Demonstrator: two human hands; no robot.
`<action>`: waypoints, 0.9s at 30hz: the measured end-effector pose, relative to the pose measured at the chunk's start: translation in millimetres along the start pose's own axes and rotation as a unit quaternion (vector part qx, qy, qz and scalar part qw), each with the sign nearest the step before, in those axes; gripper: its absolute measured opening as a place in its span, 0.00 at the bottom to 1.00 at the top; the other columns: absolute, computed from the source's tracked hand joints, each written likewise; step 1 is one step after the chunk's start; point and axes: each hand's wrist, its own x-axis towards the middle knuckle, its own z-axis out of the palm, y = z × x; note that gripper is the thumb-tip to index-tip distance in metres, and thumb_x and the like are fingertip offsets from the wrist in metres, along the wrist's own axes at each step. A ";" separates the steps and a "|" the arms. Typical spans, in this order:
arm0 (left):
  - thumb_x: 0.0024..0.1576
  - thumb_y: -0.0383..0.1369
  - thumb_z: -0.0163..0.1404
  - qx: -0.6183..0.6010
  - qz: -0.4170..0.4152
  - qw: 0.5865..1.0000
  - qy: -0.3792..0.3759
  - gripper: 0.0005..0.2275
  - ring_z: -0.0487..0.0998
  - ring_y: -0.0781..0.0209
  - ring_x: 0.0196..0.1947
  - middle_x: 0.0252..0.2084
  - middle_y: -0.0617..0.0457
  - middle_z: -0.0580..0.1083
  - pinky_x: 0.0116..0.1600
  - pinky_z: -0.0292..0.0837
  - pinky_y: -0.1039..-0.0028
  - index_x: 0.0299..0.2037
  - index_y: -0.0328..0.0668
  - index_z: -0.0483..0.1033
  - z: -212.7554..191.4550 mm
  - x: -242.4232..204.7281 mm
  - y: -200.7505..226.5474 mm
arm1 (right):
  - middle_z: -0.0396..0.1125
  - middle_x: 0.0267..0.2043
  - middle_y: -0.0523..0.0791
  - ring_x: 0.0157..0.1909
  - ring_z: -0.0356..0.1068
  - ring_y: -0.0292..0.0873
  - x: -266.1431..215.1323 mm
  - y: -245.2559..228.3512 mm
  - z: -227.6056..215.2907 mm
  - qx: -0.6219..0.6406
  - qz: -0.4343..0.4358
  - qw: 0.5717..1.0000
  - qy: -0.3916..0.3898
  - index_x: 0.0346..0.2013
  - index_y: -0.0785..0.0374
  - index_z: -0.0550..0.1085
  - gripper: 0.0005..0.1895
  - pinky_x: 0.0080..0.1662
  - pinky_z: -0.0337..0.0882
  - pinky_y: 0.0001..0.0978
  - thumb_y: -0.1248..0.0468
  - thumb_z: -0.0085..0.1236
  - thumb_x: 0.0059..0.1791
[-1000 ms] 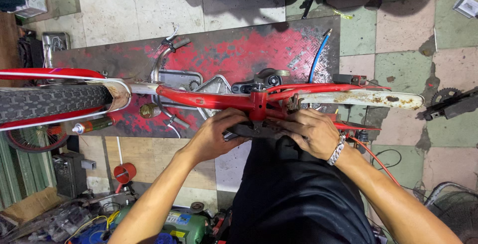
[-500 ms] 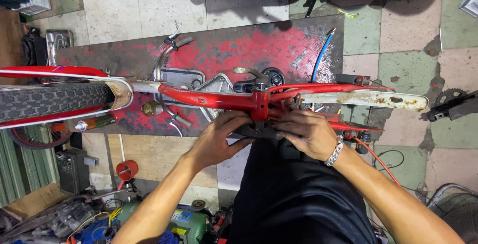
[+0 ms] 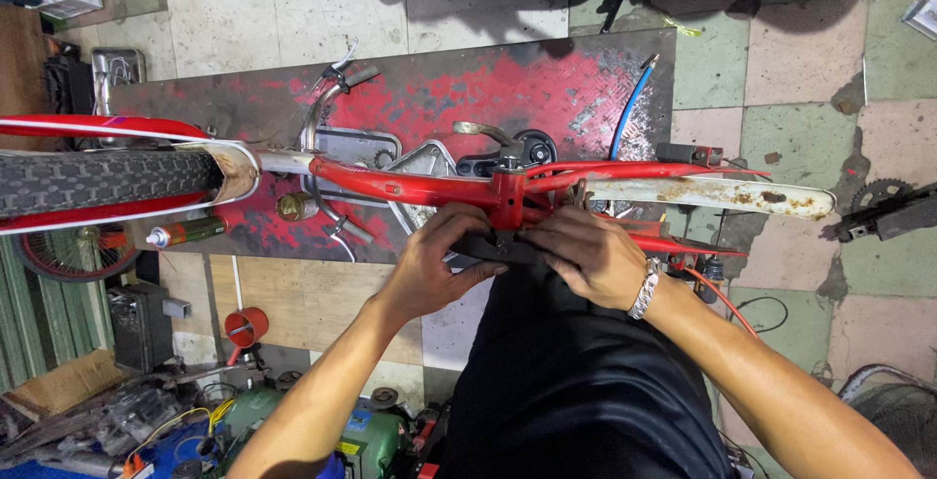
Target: The person assembles a socket wrench and uses it to loosen components on a red bicycle frame, then manually adjusts and seats the chain onto the gears while rotating the crank by hand.
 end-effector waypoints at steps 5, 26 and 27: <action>0.46 0.37 0.69 0.005 -0.031 0.999 0.002 0.21 0.80 0.51 0.48 0.49 0.48 0.75 0.51 0.77 0.67 0.45 0.37 0.75 -3.2 -1.4 -0.9 | 0.73 0.45 0.52 0.48 0.74 0.56 -9.3 -7.1 -1.7 -0.027 0.070 0.997 0.013 0.46 0.66 0.76 0.13 0.51 0.73 0.44 0.66 0.59 0.47; 0.62 0.41 0.53 0.023 -0.049 0.990 -0.134 0.14 0.80 0.45 0.49 0.47 0.45 0.78 0.53 0.74 0.62 0.49 0.37 0.77 -29.5 19.7 0.9 | 0.76 0.40 0.43 0.39 0.74 0.36 5.7 3.2 20.6 0.212 0.307 0.928 -0.010 0.46 0.65 0.82 0.13 0.42 0.75 0.30 0.69 0.65 0.46; 0.62 0.41 0.53 0.030 -0.035 0.990 -0.131 0.15 0.79 0.44 0.50 0.49 0.44 0.77 0.54 0.73 0.61 0.49 0.37 0.77 -28.5 18.3 -0.4 | 0.76 0.39 0.43 0.39 0.74 0.36 4.3 4.4 21.1 0.221 0.310 0.925 0.001 0.45 0.66 0.82 0.13 0.42 0.75 0.30 0.71 0.66 0.46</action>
